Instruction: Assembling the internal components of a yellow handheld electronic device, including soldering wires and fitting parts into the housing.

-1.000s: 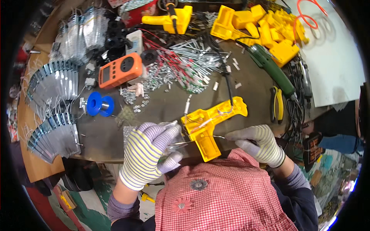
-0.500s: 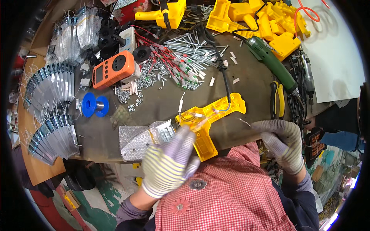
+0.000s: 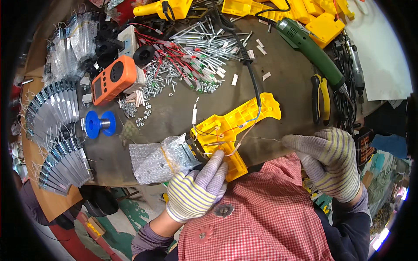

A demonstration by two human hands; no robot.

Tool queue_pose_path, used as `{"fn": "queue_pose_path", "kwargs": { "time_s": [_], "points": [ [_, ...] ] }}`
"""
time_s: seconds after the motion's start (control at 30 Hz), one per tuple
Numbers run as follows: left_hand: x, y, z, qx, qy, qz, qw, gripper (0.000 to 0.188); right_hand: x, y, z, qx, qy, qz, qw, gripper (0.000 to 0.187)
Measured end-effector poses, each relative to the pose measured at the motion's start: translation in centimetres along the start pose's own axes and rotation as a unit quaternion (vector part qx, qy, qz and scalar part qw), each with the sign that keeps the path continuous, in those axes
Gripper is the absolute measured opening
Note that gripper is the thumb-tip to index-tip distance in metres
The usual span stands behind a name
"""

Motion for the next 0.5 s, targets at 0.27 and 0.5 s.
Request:
{"fn": "queue_pose_path", "kwargs": {
  "time_s": [0.27, 0.5],
  "points": [
    [-0.2, 0.6, 0.2, -0.013, -0.006, -0.01, 1.0, 0.036, 3.5, 2.1, -1.9, -0.08, -0.019, -0.05, 0.995, 0.028],
    [-0.2, 0.4, 0.0, -0.008, -0.006, -0.001, 1.0, 0.037, 3.7, 3.4, -1.5, -0.105, 0.014, -0.016, 0.994, 0.038]
  ]
}}
Point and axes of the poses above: each hand's wrist, its own y-axis towards the middle knuckle, its own x-axis out of the palm, z = x × y, the point moved 5 cm from there along y, towards the middle knuckle
